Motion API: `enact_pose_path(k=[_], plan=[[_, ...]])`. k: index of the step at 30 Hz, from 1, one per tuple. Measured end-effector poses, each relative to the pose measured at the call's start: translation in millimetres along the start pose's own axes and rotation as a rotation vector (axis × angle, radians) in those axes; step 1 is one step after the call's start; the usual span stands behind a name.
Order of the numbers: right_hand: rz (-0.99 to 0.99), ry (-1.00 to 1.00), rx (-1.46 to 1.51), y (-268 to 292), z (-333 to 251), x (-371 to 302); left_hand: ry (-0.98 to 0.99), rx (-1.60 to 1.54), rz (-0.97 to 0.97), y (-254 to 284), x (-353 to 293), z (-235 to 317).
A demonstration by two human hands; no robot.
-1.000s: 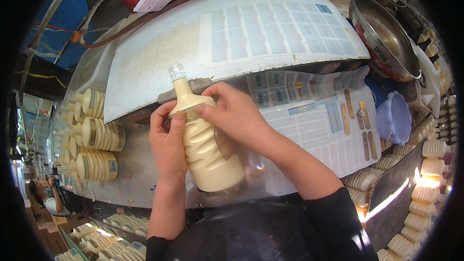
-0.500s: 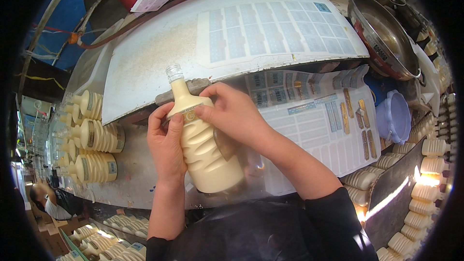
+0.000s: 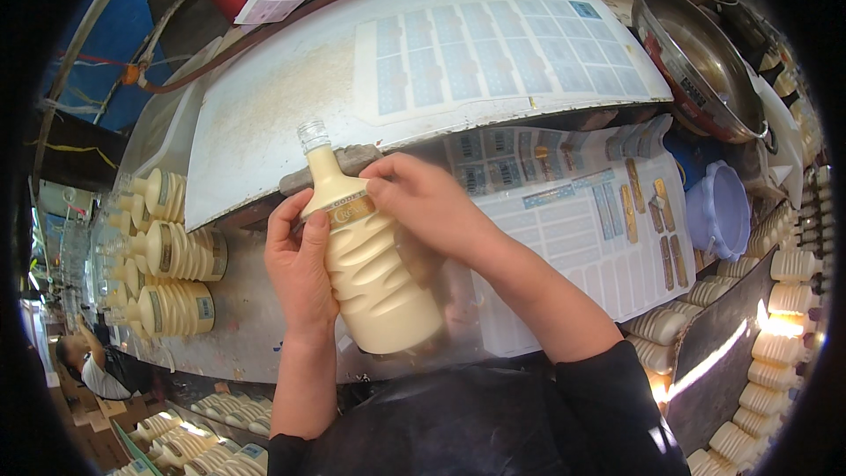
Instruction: The person applies adhesive labels to cream-colored plastic bottles on a metal workbench. They peel labels from a sheet, wrap them around the bottle body, smooth the edges, and place the labeled bottle aside before repeating the process with another bottle.
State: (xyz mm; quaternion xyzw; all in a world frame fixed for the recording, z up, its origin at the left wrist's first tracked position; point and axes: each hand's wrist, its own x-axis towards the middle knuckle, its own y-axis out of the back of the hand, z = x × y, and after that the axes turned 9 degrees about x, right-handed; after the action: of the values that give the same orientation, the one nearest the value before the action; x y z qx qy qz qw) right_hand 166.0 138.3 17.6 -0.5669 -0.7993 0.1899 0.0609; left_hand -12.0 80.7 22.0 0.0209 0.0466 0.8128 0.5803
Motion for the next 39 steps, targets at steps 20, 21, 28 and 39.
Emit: enact_pose_path(k=[20,21,28,39], plan=[[-0.015,0.024,-0.018,0,-3,-3,-0.013,0.027,0.008,2,1,-2],[-0.018,0.002,-0.018,-1,-4,-4,-0.015,0.029,0.012,2,1,-3],[-0.014,-0.084,-0.068,-1,-3,-5,-0.022,0.052,0.015,1,2,-4],[0.004,-0.079,-0.078,-4,-5,-6,-0.017,-0.003,0.003,-1,1,-1]])
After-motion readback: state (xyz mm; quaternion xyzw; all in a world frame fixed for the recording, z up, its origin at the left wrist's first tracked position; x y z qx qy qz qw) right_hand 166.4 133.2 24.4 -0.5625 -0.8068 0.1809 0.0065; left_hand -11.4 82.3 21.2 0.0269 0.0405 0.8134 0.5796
